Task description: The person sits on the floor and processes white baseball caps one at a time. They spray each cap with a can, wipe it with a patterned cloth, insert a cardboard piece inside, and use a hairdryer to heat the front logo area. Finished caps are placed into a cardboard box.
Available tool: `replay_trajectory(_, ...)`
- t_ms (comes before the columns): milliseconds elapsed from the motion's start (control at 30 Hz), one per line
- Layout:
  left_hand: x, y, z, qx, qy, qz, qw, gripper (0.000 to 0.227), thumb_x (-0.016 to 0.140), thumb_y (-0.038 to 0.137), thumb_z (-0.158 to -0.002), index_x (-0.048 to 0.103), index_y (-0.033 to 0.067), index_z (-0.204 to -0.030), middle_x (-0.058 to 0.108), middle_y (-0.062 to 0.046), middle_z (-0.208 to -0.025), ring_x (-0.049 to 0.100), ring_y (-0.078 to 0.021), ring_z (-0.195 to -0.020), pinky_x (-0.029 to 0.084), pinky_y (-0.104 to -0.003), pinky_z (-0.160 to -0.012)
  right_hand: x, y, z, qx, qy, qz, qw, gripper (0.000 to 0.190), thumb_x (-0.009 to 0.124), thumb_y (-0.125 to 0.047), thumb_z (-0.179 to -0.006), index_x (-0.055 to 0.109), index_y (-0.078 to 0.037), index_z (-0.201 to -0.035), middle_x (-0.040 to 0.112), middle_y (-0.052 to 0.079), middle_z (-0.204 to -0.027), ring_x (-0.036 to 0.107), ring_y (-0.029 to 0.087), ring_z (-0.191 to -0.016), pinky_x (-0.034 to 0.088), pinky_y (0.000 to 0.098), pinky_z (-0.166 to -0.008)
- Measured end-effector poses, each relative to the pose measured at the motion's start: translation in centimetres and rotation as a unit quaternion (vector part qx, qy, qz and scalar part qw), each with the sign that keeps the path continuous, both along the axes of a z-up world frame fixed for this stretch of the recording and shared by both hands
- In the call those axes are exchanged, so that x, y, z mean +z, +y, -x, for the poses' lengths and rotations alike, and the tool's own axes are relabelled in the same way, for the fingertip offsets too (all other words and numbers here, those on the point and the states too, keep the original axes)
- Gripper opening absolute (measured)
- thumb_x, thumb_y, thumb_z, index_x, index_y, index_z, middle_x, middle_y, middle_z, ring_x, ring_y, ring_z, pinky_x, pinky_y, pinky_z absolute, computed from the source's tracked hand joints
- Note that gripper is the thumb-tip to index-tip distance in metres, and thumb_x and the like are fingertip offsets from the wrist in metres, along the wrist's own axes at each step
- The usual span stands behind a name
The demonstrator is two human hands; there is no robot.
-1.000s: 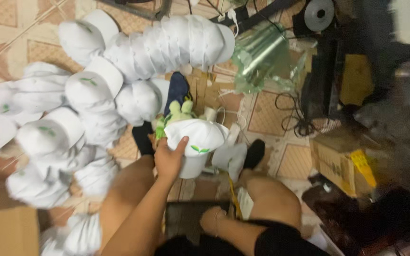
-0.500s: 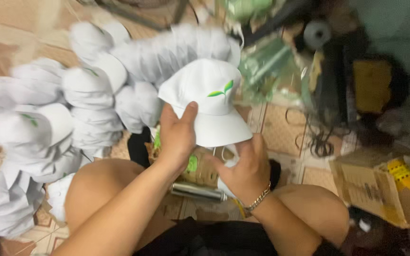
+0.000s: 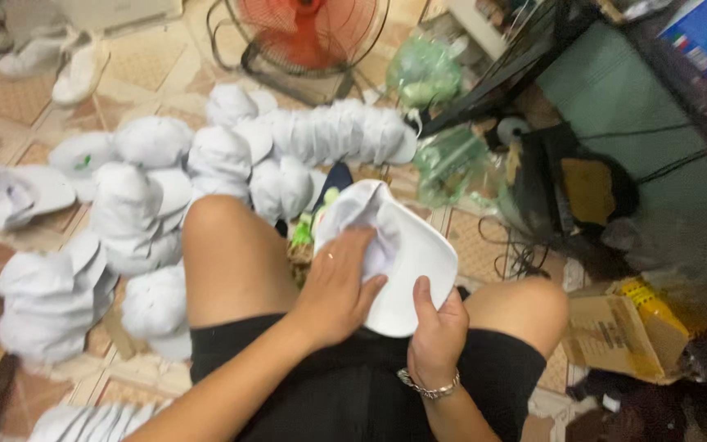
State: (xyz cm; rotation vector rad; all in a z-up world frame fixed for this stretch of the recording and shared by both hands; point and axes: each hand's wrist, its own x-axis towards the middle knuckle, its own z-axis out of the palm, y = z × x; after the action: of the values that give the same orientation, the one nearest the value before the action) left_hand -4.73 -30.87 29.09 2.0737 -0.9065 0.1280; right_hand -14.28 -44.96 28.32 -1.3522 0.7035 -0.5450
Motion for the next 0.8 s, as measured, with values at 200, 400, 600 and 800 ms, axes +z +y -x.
replay_trajectory(200,0.3,1.6,-0.3,0.106,0.091,-0.206,0.969,0.071,0.077,0.030,-0.075,0.054,0.0036,-0.137,0.057,-0.015,-0.131,0.052,-0.0390,-0.113,0.038,-0.051,-0.090,-0.2,0.6,3.3,0.036,-0.034,-0.042,0.998,0.030,0.062,-0.010,-0.101,0.062,0.007,-0.126,0.072,0.012,-0.117,0.067,0.015,-0.102,0.054,0.0294,-0.091)
replay_trajectory(400,-1.0,4.7,-7.7,-0.033,0.060,0.052,0.996,0.037,0.065,-0.001,-0.068,0.078,0.0132,-0.099,0.073,-0.006,-0.107,0.065,-0.0302,-0.104,0.050,-0.040,-0.094,0.4,-4.4,0.6,-0.017,0.073,-0.008,0.997,0.028,0.063,-0.009,-0.099,0.065,0.006,-0.122,0.072,0.011,-0.114,0.067,0.017,-0.098,0.054,0.0315,-0.088)
replay_trajectory(600,-2.2,1.3,-12.0,0.102,-0.001,0.171,0.980,0.020,0.069,0.000,-0.096,0.075,0.0108,-0.113,0.076,-0.007,-0.122,0.070,-0.0288,-0.110,0.052,-0.040,-0.104,-1.8,-4.3,-4.9,-0.032,0.056,-0.141,0.988,0.031,0.062,-0.011,-0.098,0.062,0.004,-0.125,0.071,0.013,-0.121,0.069,0.021,-0.107,0.057,0.0355,-0.094)
replay_trajectory(800,-6.4,-2.6,-12.5,0.154,0.609,0.252,0.736,0.036,0.072,0.027,-0.091,0.060,0.0091,-0.119,0.073,-0.018,-0.106,0.070,-0.0321,-0.088,0.055,-0.046,-0.074,-9.9,-1.6,-12.6,0.035,0.059,-0.267,0.961,0.033,0.058,-0.016,-0.098,0.057,-0.002,-0.127,0.068,0.014,-0.125,0.068,0.026,-0.112,0.058,0.0431,-0.093)
